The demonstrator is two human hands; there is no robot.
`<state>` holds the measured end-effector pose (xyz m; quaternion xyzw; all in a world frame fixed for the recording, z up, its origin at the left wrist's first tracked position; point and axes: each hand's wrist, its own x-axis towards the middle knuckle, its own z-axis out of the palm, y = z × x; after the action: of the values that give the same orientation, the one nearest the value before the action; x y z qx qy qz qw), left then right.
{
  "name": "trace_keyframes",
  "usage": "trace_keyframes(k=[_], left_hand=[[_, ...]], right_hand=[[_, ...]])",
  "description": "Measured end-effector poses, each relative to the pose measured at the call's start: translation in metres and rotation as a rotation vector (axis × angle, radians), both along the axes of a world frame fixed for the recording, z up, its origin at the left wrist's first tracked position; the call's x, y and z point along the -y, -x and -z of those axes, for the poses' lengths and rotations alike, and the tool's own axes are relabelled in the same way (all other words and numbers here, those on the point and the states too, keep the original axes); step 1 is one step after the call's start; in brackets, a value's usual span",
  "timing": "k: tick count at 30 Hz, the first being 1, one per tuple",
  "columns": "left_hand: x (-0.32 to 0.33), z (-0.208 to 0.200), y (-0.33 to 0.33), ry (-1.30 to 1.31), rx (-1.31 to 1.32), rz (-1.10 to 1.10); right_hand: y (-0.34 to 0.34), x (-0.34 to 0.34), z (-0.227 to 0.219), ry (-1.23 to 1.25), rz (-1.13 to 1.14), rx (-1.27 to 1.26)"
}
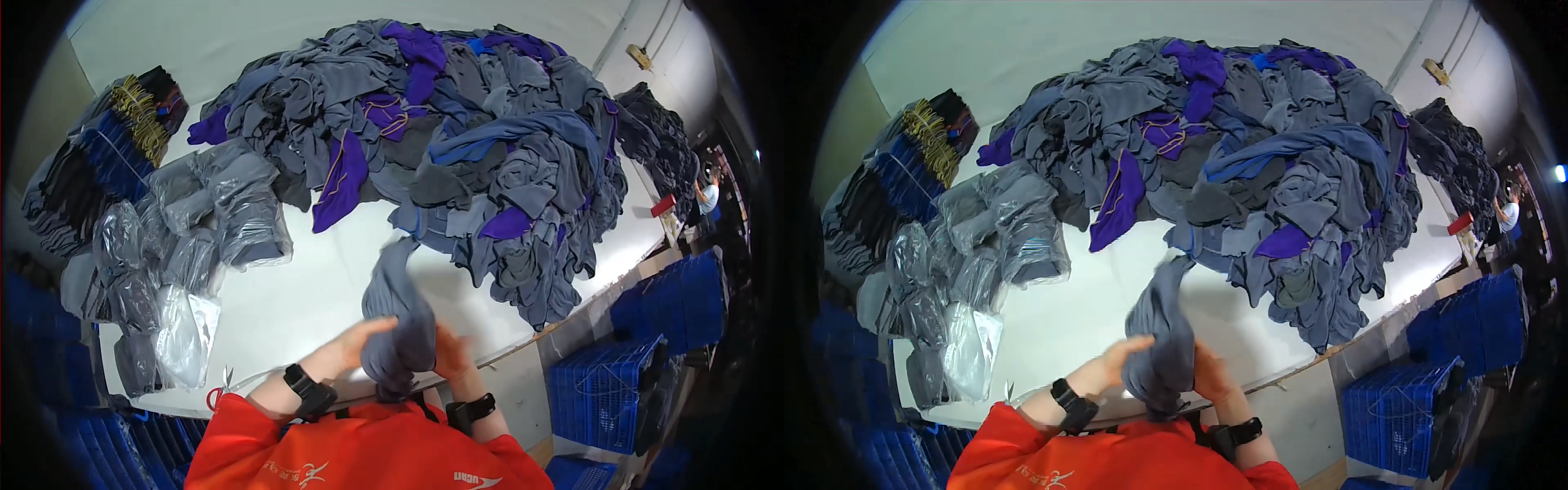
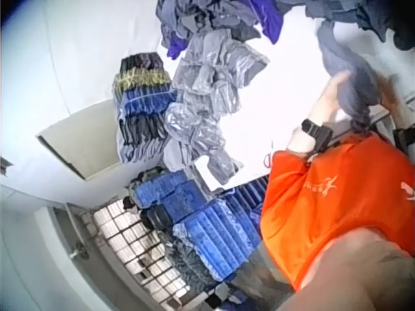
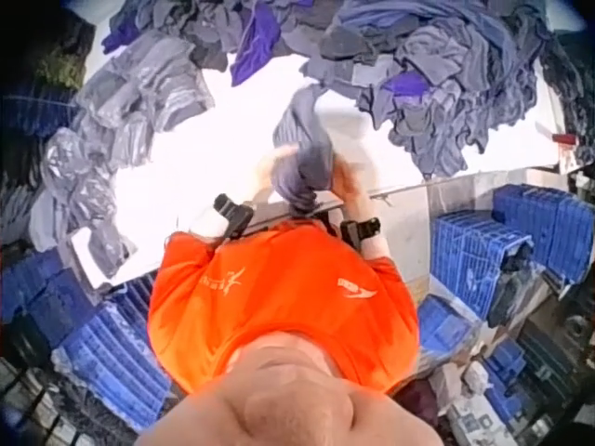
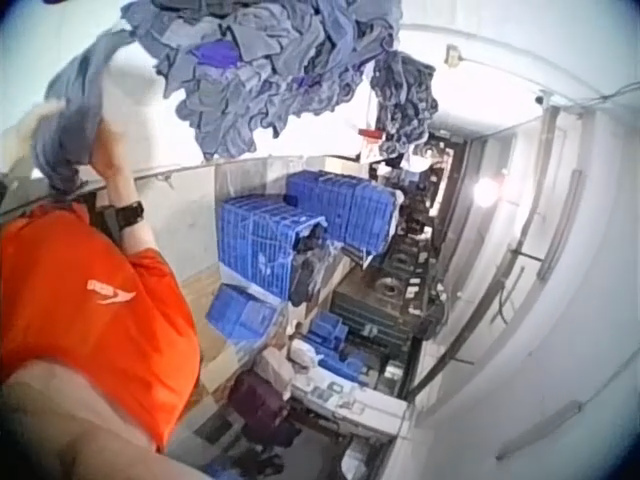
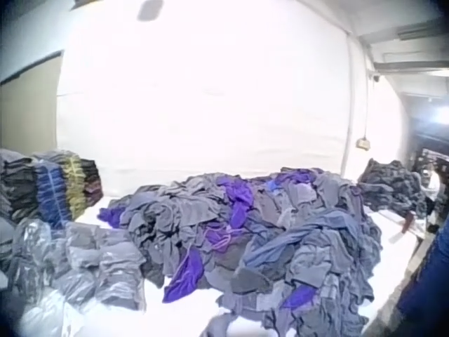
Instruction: Sorting and folding gray fabric pieces in a factory setting.
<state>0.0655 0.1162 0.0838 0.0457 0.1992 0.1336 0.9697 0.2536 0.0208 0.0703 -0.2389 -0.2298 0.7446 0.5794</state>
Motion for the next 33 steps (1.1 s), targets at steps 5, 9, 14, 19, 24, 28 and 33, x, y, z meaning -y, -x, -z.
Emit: trace_keyframes(k=[5,9,14,19,24,28,33], left_hand=[[-0.002,-0.012,0.066,-0.476,-0.470,-0.272],[-0.063,-0.063,0.095,-0.771,-0.529,-0.683],[-0.097,-0.112,0.111,-1.001,-0.429,-0.814],[-0.069,-0.093,0.119,-0.939,-0.435,-0.833],[-0.013,-0.028,0.153,-1.052,-0.689,-0.443],[0.023,0.037,0.155,-0.837,-1.000,-0.132],[-0.006,0.100,0.079,-0.476,-0.941,-0.793]], right_hand=[[-0.022,0.030,-0.089,0.005,0.247,0.529],[-0.067,-0.017,-0.141,-0.135,0.659,0.895],[-0.099,-0.093,-0.172,-0.366,0.693,0.703],[-0.114,-0.070,-0.117,-0.204,0.639,0.613],[-0.113,0.001,-0.020,0.091,0.617,0.599],[-0.096,0.047,0.039,0.511,0.323,0.759],[-0.090,-0.019,0.070,0.422,0.546,0.611]])
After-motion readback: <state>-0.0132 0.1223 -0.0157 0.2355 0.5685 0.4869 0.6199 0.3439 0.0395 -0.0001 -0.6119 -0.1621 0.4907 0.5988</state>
